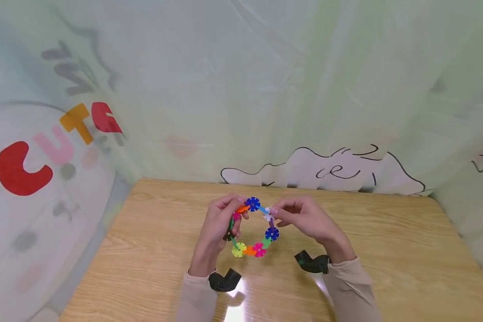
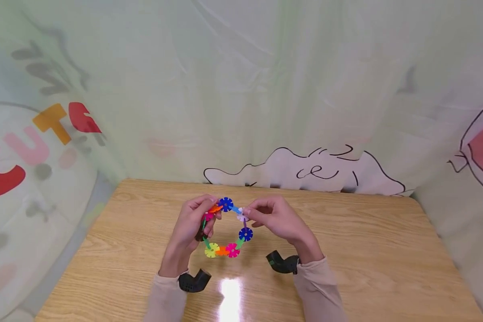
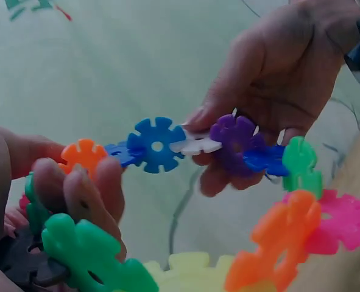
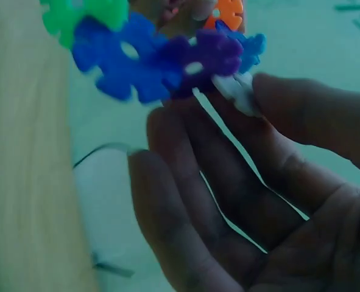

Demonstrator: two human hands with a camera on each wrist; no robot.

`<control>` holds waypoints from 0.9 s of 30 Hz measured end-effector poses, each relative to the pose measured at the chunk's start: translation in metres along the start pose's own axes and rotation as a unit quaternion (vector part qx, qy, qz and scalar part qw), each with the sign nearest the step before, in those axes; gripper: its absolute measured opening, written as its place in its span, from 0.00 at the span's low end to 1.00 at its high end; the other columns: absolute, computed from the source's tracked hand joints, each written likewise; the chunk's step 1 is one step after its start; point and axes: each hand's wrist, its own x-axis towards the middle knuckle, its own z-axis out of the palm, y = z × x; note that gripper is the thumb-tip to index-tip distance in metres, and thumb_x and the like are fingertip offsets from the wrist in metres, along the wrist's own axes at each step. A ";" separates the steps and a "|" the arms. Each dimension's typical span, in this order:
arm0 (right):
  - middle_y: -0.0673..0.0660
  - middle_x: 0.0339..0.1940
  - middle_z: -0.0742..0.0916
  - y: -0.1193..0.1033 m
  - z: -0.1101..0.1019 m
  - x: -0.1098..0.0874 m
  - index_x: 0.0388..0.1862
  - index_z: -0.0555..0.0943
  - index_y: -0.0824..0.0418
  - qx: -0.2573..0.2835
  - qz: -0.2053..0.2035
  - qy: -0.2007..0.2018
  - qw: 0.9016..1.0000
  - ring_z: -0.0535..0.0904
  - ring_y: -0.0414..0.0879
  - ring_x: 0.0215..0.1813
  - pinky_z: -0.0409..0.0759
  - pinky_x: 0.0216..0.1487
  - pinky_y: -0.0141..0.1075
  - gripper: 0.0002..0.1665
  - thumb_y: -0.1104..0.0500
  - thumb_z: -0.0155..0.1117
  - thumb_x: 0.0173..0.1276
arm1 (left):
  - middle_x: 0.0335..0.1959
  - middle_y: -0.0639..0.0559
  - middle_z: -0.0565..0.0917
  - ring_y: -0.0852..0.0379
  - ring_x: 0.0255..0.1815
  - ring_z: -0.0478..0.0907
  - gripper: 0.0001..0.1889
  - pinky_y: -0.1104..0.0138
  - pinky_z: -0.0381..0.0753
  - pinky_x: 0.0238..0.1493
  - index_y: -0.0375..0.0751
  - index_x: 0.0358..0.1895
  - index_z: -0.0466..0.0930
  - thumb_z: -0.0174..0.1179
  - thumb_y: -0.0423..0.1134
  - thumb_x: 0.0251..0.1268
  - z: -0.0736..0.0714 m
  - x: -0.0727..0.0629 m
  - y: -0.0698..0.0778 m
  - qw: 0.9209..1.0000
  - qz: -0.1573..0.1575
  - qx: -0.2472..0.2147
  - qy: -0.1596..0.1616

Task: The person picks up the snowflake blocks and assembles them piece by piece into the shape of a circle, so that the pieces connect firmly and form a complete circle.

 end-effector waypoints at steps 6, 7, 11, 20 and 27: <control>0.61 0.44 0.92 0.049 -0.003 0.009 0.52 0.87 0.72 0.020 0.070 -0.024 0.997 0.91 0.55 0.46 0.93 0.49 0.47 0.17 0.58 0.62 0.82 | 0.36 0.52 0.83 0.61 0.12 0.72 0.19 0.70 0.83 0.19 0.36 0.52 0.86 0.54 0.48 0.84 -0.001 0.025 -0.044 0.994 -0.069 0.051 0.072; 0.61 0.43 0.93 0.057 -0.003 0.009 0.52 0.86 0.73 0.030 0.083 -0.020 0.996 0.91 0.52 0.45 0.93 0.50 0.47 0.17 0.59 0.61 0.82 | 0.35 0.52 0.82 0.61 0.13 0.74 0.19 0.68 0.85 0.20 0.35 0.52 0.85 0.54 0.49 0.84 0.000 0.029 -0.051 0.992 -0.076 0.058 0.088; 0.61 0.41 0.93 0.084 -0.001 0.006 0.54 0.85 0.77 0.066 0.124 0.000 0.990 0.91 0.45 0.41 0.92 0.49 0.42 0.18 0.61 0.60 0.82 | 0.33 0.48 0.84 0.58 0.19 0.83 0.19 0.63 0.91 0.27 0.32 0.54 0.82 0.54 0.48 0.84 0.004 0.040 -0.080 0.984 -0.095 0.082 0.125; 0.60 0.38 0.93 0.109 0.004 -0.021 0.53 0.85 0.76 0.077 0.180 0.101 0.975 0.91 0.43 0.36 0.92 0.41 0.37 0.19 0.58 0.63 0.81 | 0.57 0.40 0.86 0.44 0.60 0.82 0.20 0.50 0.83 0.61 0.36 0.63 0.81 0.54 0.48 0.84 0.004 0.037 -0.085 0.972 -0.003 0.216 0.094; 0.54 0.22 0.88 0.119 0.009 -0.040 0.38 0.86 0.65 -0.027 0.195 0.146 0.970 0.84 0.45 0.24 0.88 0.27 0.35 0.20 0.47 0.75 0.71 | 0.56 0.38 0.86 0.43 0.57 0.84 0.15 0.56 0.85 0.61 0.32 0.60 0.82 0.60 0.37 0.79 -0.019 0.018 -0.103 0.972 0.054 0.209 0.098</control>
